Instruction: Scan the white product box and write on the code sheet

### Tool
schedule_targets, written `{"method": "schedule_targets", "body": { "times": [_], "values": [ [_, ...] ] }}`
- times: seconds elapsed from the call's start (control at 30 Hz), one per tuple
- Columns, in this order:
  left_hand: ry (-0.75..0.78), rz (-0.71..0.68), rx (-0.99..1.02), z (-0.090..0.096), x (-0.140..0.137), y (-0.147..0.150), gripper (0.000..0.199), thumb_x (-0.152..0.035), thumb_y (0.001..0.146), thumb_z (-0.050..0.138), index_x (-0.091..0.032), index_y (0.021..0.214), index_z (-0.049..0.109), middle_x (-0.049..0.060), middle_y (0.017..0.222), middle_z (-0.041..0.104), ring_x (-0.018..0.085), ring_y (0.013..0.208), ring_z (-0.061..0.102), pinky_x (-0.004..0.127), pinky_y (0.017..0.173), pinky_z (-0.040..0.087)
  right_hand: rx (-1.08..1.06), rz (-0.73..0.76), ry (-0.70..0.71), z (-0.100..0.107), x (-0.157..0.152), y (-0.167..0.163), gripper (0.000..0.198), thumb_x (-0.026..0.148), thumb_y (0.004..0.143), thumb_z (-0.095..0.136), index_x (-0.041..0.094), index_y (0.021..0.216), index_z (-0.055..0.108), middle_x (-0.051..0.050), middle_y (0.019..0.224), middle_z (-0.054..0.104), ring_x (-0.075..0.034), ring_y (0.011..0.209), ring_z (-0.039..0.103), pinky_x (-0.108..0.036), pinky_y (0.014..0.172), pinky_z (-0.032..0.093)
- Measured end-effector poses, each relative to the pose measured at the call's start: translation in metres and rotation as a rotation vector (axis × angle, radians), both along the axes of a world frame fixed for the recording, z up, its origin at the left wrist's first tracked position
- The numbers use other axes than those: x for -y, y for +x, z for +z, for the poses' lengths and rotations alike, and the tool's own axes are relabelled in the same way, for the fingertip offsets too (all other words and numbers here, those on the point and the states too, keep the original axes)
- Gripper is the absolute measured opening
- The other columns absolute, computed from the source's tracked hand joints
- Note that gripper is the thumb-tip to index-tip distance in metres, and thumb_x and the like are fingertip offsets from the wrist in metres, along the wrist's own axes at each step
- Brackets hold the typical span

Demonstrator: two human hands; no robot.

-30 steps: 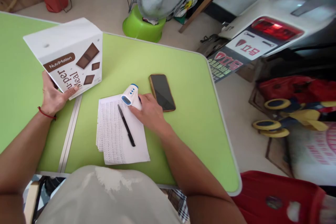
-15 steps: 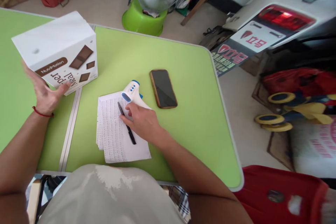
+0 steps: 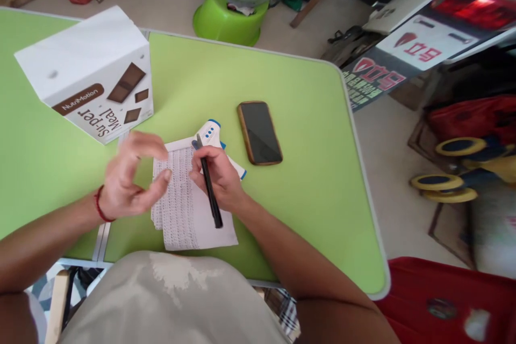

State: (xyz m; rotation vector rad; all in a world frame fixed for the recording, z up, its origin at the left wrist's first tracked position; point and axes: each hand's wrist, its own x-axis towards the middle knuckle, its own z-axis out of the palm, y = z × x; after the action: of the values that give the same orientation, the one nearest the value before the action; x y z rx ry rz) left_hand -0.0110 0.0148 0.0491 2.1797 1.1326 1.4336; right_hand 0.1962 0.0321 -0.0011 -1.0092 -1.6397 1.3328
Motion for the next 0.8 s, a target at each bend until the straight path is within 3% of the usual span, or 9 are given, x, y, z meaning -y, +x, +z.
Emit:
{"method": "schedule_targets", "body": {
  "times": [0.07, 0.17, 0.27, 0.33, 0.53, 0.67, 0.8],
  "values": [
    [-0.118, -0.195, -0.156, -0.002, 0.011, 0.015, 0.004, -0.024, 0.084, 0.061, -0.025, 0.085, 0.057, 0.002, 0.077, 0.062, 0.020, 0.068, 0.060, 0.036, 0.059, 0.048, -0.110, -0.091, -0.037, -0.004, 0.004, -0.005, 0.024, 0.047, 0.087, 0.056, 0.024, 0.092, 0.055, 0.003, 0.069, 0.048, -0.012, 0.061, 0.045, -0.030, 0.061, 0.042],
    [-0.048, -0.395, -0.345, -0.014, 0.017, 0.025, 0.017, -0.026, 0.088, 0.062, -0.023, 0.071, 0.058, -0.001, 0.058, 0.056, 0.015, 0.049, 0.052, 0.031, 0.043, 0.035, -0.181, -0.136, -0.058, -0.006, 0.005, -0.010, 0.035, 0.051, 0.093, 0.043, 0.022, 0.093, 0.063, 0.002, 0.063, 0.049, -0.013, 0.060, 0.047, -0.031, 0.060, 0.042],
    [0.148, -0.310, -0.505, -0.029, 0.020, 0.028, 0.017, -0.020, 0.094, 0.054, -0.020, 0.078, 0.060, -0.001, 0.058, 0.058, 0.013, 0.046, 0.052, 0.029, 0.042, 0.034, -0.065, -0.158, -0.057, -0.004, 0.002, -0.012, 0.026, 0.040, 0.089, 0.048, 0.022, 0.094, 0.067, -0.001, 0.073, 0.060, -0.013, 0.064, 0.053, -0.031, 0.062, 0.046],
    [0.194, -0.201, -0.633, -0.036, 0.023, 0.028, 0.017, -0.018, 0.097, 0.047, -0.015, 0.088, 0.062, 0.000, 0.061, 0.060, 0.014, 0.047, 0.054, 0.029, 0.043, 0.038, 0.033, -0.193, -0.007, -0.004, 0.000, -0.014, 0.014, 0.028, 0.082, 0.055, 0.022, 0.087, 0.066, 0.000, 0.074, 0.063, -0.012, 0.062, 0.055, -0.029, 0.060, 0.047],
    [-0.007, -0.062, -0.885, -0.040, 0.028, 0.029, 0.034, -0.031, 0.099, 0.047, -0.002, 0.112, 0.058, 0.003, 0.062, 0.061, 0.019, 0.049, 0.060, 0.031, 0.039, 0.039, 0.135, -0.315, 0.152, -0.010, -0.001, -0.014, 0.008, 0.016, 0.072, 0.055, 0.022, 0.077, 0.056, 0.006, 0.059, 0.056, -0.009, 0.048, 0.049, -0.022, 0.045, 0.041],
    [-0.127, -0.065, -0.944, -0.039, 0.027, 0.031, 0.047, -0.038, 0.094, 0.057, 0.000, 0.121, 0.054, 0.005, 0.066, 0.064, 0.020, 0.050, 0.061, 0.030, 0.040, 0.039, 0.266, -0.330, 0.278, -0.011, -0.002, -0.008, 0.008, 0.016, 0.074, 0.057, 0.022, 0.070, 0.054, 0.006, 0.059, 0.056, -0.009, 0.050, 0.050, -0.024, 0.048, 0.044],
    [-0.243, -0.086, -0.972, -0.037, 0.027, 0.033, 0.053, -0.041, 0.091, 0.061, -0.001, 0.125, 0.052, 0.007, 0.070, 0.067, 0.021, 0.055, 0.064, 0.030, 0.042, 0.039, 0.261, -0.293, 0.333, -0.012, -0.005, -0.004, 0.011, 0.015, 0.076, 0.056, 0.022, 0.069, 0.052, 0.006, 0.059, 0.056, -0.010, 0.052, 0.051, -0.025, 0.050, 0.044]
  ]
}}
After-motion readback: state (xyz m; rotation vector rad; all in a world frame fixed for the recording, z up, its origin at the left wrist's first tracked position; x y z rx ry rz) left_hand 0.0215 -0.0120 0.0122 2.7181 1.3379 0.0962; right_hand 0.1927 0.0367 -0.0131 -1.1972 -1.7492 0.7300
